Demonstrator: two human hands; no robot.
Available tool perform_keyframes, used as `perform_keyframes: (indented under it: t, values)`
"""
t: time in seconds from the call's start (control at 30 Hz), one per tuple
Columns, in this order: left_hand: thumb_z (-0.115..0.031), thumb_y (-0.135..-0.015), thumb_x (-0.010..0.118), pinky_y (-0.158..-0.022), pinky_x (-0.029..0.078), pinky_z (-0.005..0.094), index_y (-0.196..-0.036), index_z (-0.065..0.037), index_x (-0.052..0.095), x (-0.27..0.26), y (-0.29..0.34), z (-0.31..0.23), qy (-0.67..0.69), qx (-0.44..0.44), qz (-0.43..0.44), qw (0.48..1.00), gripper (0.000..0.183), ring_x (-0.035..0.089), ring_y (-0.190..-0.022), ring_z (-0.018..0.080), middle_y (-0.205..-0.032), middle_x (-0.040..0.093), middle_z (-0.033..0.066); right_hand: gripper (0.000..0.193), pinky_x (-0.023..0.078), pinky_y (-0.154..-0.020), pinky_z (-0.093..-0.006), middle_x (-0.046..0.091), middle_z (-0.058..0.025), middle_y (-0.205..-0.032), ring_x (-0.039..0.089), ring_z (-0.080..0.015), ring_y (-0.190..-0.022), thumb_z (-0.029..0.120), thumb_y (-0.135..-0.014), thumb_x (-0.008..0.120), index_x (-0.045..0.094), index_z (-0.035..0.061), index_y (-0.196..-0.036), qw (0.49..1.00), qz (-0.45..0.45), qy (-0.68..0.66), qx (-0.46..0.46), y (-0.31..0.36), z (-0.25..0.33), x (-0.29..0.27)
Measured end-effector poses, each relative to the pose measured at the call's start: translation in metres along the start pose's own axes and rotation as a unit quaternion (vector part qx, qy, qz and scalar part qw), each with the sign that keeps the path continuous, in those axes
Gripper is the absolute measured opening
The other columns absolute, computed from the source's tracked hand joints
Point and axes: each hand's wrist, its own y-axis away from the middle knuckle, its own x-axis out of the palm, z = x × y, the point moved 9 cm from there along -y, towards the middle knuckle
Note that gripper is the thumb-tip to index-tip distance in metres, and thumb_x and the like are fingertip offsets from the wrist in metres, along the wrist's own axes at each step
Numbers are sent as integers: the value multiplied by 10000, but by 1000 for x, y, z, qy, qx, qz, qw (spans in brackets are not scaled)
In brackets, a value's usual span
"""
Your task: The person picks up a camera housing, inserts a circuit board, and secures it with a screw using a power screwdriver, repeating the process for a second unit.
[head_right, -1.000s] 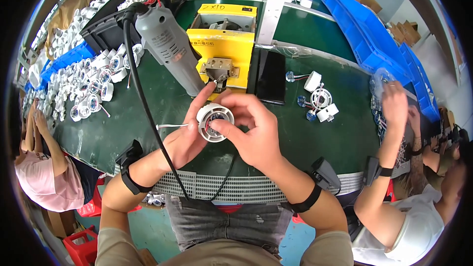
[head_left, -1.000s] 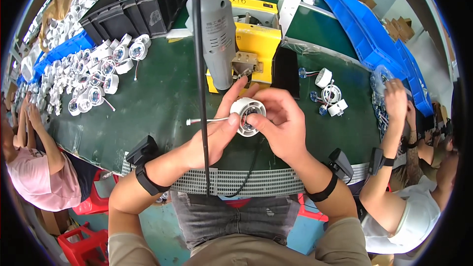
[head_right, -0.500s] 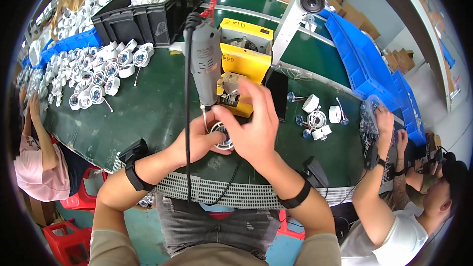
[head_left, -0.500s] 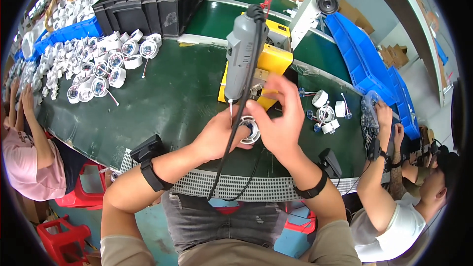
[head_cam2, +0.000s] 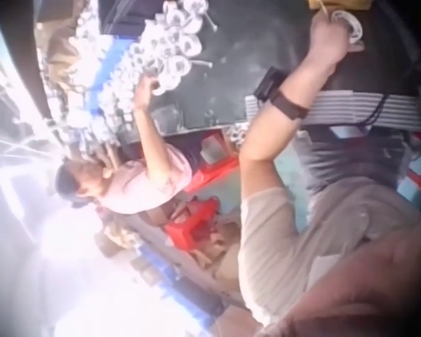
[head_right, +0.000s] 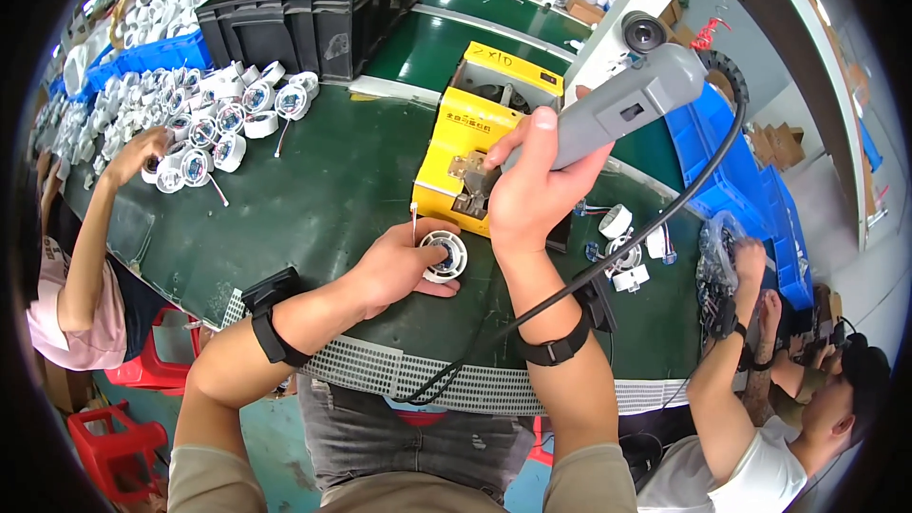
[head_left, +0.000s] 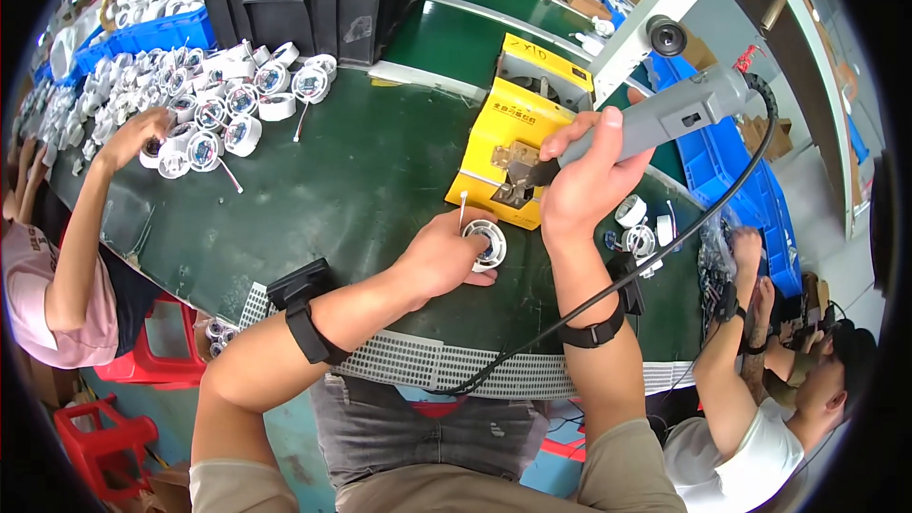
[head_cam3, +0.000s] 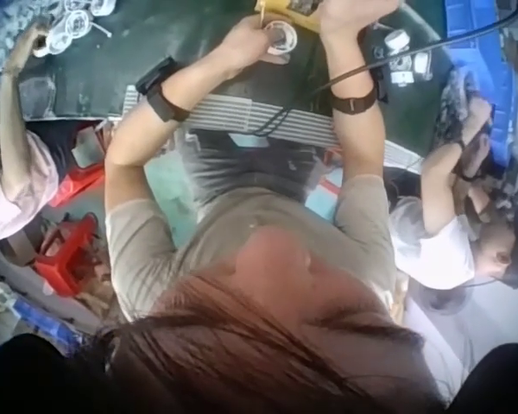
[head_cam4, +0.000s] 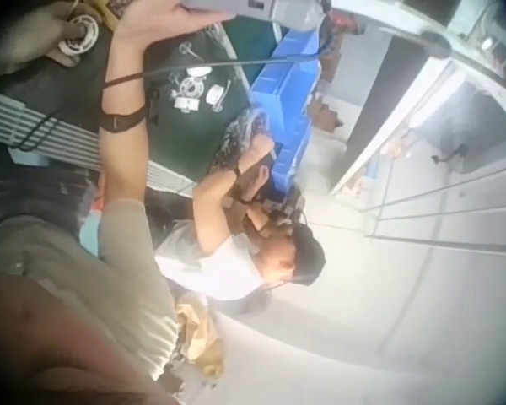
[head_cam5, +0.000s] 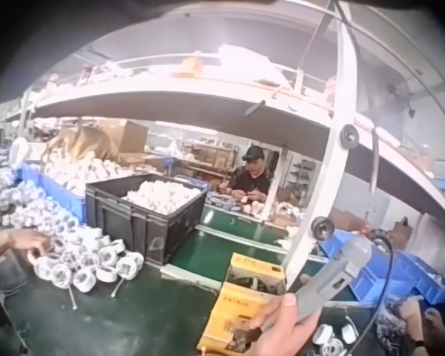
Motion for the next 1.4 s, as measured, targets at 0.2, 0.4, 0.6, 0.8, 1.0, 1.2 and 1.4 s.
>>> perform_keyframes:
  t: [0.2, 0.4, 0.6, 0.8, 1.0, 1.2, 1.4]
  values:
    - [-33, -935, 457, -750, 601, 326, -1238, 47, 477, -2, -2, 1, 2, -9, -6, 1000, 315, 659, -834, 226, -1073, 578, 132, 357, 430, -445, -311, 477, -100, -662, 482, -172, -464, 180, -959, 460, 343, 16, -1254, 999, 8, 49, -19, 1, -3, 4]
    - [-40, -938, 457, -756, 600, 323, -1237, 51, 479, -6, -4, -1, 6, -5, -24, 1000, 313, 656, -830, 224, -1082, 574, 133, 325, 431, -445, -308, 475, -99, -658, 483, -170, -464, 179, -961, 448, 352, 17, -1226, 998, 14, 57, -22, 1, -4, 3]
    - [-48, -948, 447, -761, 597, 322, -1253, 54, 472, -9, -4, -3, 9, 3, -30, 1000, 323, 654, -828, 222, -1088, 573, 133, 311, 431, -443, -305, 476, -99, -656, 480, -169, -465, 180, -963, 442, 350, 15, -1210, 998, 22, 58, -26, 3, -2, 5]
    - [-47, -951, 437, -760, 597, 326, -1261, 56, 463, -8, -4, -3, 8, 5, -25, 1000, 328, 655, -830, 224, -1090, 572, 134, 289, 428, -435, -305, 476, -100, -645, 473, -168, -463, 177, -962, 444, 349, 17, -1184, 997, 38, 58, -24, 4, -3, 8]
    - [-43, -954, 427, -761, 598, 324, -1263, 52, 453, -8, -5, -3, 7, 5, -27, 1000, 324, 654, -836, 227, -1099, 566, 134, 315, 426, -431, -305, 473, -95, -653, 465, -160, -463, 178, -965, 430, 332, 14, -1217, 998, 48, 32, 16, 15, -4, 1]
    - [-43, -958, 423, -772, 594, 326, -1252, 36, 458, -8, -4, -2, 3, 12, -27, 1000, 307, 649, -850, 215, -1100, 566, 125, 362, 439, -443, -291, 479, -85, -665, 469, -151, -469, 178, -964, 402, 297, 10, -1268, 996, 62, 16, 64, 45, -2, -3]
    - [-44, -960, 410, -788, 590, 330, -1250, 25, 457, -5, -2, -7, -13, 25, -13, 1000, 302, 650, -892, 209, -1103, 571, 115, 372, 456, -459, -285, 496, -76, -679, 484, -144, -485, 199, -967, 426, 306, 17, -1270, 993, 105, 5, 62, 50, -9, 4]
